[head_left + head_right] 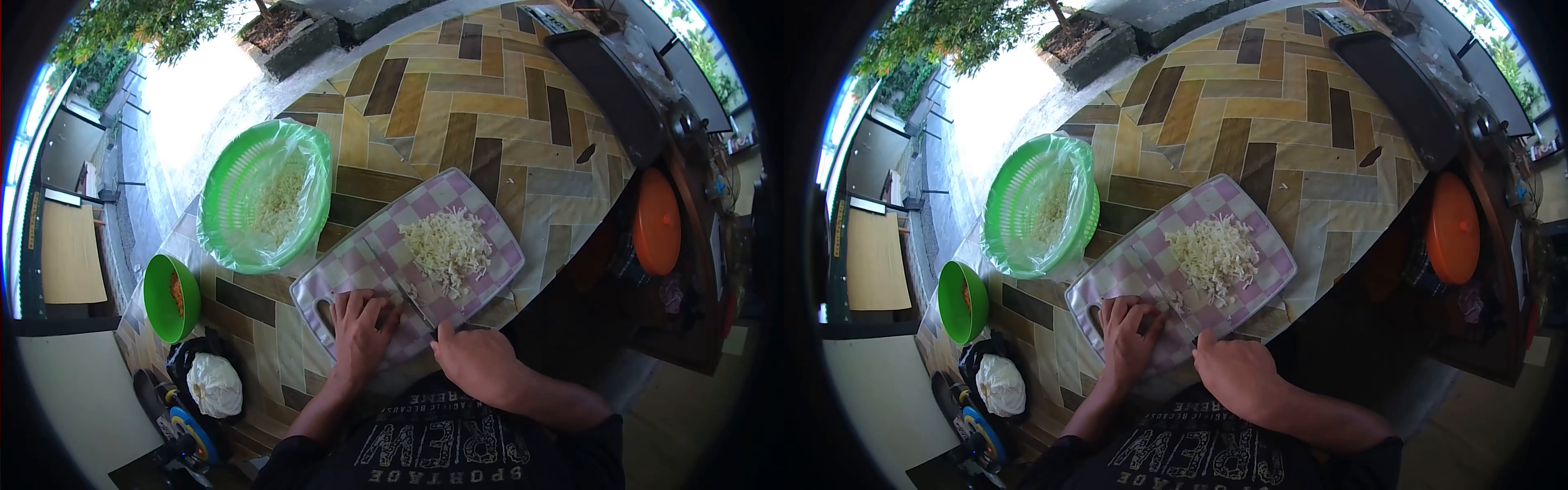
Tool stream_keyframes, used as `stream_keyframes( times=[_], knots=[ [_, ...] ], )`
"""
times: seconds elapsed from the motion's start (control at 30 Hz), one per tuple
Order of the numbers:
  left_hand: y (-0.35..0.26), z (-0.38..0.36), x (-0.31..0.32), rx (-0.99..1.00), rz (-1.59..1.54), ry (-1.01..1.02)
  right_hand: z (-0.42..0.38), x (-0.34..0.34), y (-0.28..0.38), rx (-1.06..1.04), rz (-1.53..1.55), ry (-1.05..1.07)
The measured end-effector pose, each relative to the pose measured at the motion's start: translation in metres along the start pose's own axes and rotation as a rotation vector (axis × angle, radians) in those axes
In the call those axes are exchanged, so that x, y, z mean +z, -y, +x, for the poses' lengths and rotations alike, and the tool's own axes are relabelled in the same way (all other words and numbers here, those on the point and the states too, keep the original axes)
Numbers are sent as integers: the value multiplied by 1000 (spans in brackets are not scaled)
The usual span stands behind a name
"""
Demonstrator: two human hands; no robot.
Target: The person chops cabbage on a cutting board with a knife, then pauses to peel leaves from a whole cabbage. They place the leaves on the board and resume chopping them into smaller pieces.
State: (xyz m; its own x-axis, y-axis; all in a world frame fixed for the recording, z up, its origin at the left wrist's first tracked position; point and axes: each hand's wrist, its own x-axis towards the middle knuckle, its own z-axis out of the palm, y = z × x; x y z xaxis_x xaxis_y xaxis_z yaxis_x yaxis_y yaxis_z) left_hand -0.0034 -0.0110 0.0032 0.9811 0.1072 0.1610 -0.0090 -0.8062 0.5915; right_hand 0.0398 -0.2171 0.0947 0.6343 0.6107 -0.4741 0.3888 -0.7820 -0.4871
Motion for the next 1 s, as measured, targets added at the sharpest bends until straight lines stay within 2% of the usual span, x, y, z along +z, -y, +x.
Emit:
stream_keyframes(
  times=[0.13,0.33,0.43,0.53,0.63,0.73,0.83,0.93,1.0],
  knots=[
    [3,2,1,-40,-80,-78,2,-3,2,-27,19,1],
    [2,4,-1,-5,-38,-27,6,3,3,-22,-10,20],
    [4,3,3,-15,-36,-44,20,22,5,14,-91,-49],
    [3,5,0,-29,-65,-19,21,8,2,-57,-20,-73],
    [2,5,1,-28,-38,-23,17,5,1,-44,-34,-40],
    [3,6,4,-35,-37,-49,27,21,3,-35,-143,-95],
    [1,7,0,-23,-42,-27,22,6,6,-3,21,-46],
    [2,6,2,-35,-46,-29,16,7,10,40,-10,32],
    [7,3,6,-36,-42,-37,24,19,7,34,-100,-37]
  ],
)
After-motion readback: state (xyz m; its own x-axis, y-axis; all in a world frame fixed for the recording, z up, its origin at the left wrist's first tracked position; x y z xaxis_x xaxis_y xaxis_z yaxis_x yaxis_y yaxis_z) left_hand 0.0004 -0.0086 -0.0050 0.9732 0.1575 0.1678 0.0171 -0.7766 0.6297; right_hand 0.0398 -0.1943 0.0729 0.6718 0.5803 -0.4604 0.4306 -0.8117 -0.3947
